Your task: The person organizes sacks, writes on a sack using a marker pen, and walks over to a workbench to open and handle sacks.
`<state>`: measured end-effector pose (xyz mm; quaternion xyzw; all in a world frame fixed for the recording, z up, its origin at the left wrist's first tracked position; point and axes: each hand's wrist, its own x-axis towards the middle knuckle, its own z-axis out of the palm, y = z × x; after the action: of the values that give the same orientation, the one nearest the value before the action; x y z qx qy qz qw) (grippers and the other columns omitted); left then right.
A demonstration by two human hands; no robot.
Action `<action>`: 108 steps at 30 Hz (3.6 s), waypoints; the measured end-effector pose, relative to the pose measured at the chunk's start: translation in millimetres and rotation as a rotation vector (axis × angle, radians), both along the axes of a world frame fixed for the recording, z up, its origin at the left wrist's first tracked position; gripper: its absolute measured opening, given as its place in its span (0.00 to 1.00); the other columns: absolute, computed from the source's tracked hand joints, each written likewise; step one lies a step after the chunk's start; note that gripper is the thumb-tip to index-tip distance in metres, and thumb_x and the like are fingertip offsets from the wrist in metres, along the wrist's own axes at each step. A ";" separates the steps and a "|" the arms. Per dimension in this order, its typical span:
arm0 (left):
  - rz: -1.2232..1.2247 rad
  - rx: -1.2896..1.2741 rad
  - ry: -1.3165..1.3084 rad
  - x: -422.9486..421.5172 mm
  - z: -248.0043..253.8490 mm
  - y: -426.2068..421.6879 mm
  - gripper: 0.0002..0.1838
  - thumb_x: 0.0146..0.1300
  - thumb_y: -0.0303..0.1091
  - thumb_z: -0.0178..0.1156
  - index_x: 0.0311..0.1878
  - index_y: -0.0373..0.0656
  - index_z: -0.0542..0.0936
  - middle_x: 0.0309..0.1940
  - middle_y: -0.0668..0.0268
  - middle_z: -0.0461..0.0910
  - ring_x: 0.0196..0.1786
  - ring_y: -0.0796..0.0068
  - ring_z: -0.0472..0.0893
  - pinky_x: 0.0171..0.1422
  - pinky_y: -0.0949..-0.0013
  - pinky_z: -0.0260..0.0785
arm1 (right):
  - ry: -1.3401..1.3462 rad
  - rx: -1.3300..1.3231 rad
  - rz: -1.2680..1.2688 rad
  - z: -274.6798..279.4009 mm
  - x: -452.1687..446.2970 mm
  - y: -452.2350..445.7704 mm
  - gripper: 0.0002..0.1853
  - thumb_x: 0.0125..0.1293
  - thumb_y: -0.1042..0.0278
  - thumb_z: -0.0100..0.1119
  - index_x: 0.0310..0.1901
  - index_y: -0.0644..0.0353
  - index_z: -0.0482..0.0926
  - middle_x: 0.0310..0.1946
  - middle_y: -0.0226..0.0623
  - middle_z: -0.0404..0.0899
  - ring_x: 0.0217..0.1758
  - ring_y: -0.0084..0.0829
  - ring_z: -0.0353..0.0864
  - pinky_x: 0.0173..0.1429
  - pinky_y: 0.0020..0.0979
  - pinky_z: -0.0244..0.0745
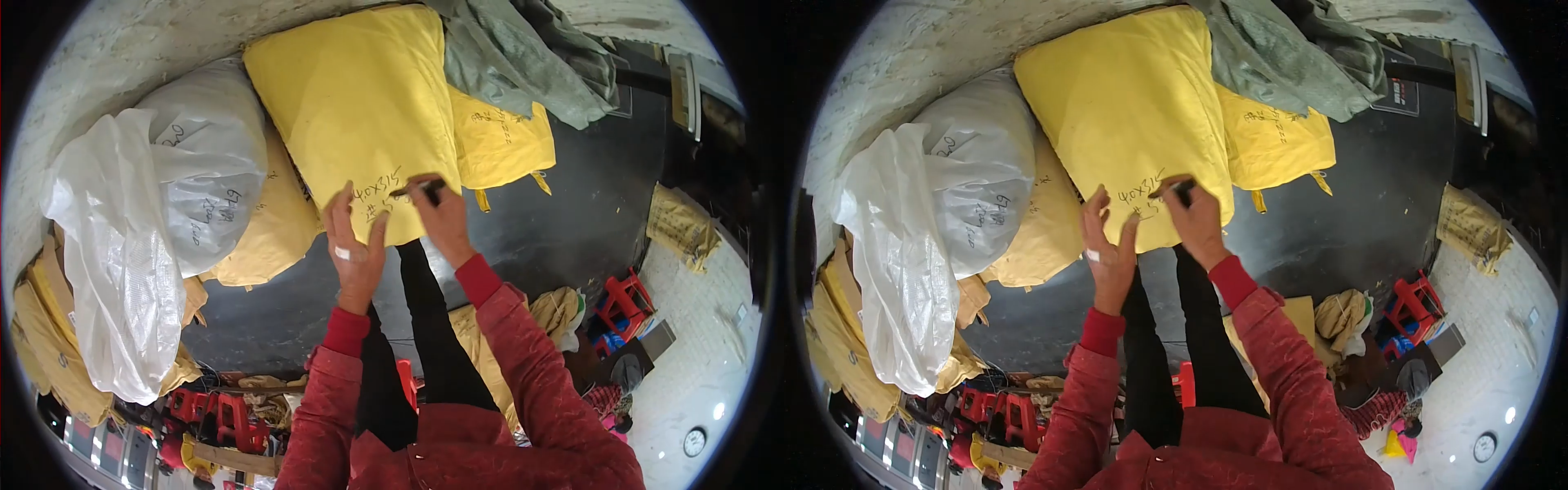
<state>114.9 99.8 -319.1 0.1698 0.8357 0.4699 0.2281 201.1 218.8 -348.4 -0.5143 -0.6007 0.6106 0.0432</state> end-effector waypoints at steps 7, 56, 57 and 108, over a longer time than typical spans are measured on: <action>-0.333 -0.352 0.319 -68.8 -84.4 1.9 0.37 0.53 0.28 0.65 0.68 0.45 0.64 0.68 0.47 0.54 0.67 0.41 0.59 0.67 0.49 0.59 | 0.186 -0.142 -0.181 -15.7 -52.5 60.9 0.09 0.63 0.68 0.62 0.41 0.64 0.80 0.27 0.29 0.80 0.30 0.15 0.75 0.36 0.20 0.69; -0.524 -0.608 0.284 -92.6 -154.7 22.3 0.54 0.54 0.54 0.66 0.76 0.56 0.43 0.76 0.54 0.30 0.76 0.42 0.35 0.76 0.50 0.42 | 0.171 0.067 -0.031 -100.6 -118.3 37.0 0.07 0.61 0.69 0.62 0.39 0.62 0.80 0.29 0.31 0.82 0.33 0.19 0.79 0.41 0.23 0.74; -0.524 -0.607 0.284 -92.4 -155.2 22.4 0.53 0.54 0.54 0.66 0.76 0.56 0.43 0.76 0.54 0.30 0.76 0.42 0.35 0.76 0.50 0.42 | 0.165 0.073 -0.029 -100.3 -118.0 37.8 0.07 0.61 0.69 0.62 0.39 0.62 0.80 0.29 0.31 0.82 0.33 0.19 0.79 0.41 0.23 0.74; -0.517 -0.571 0.289 -92.2 -159.2 19.7 0.53 0.54 0.54 0.67 0.76 0.56 0.45 0.76 0.52 0.30 0.75 0.41 0.35 0.76 0.50 0.40 | 0.140 0.092 -0.102 -103.2 -104.1 39.4 0.08 0.62 0.70 0.62 0.40 0.62 0.80 0.30 0.30 0.81 0.33 0.16 0.77 0.41 0.21 0.73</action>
<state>22.7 119.6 -478.3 0.3683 0.8857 0.1175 0.2569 97.0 258.1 -451.6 -0.4979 -0.5966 0.6137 0.1397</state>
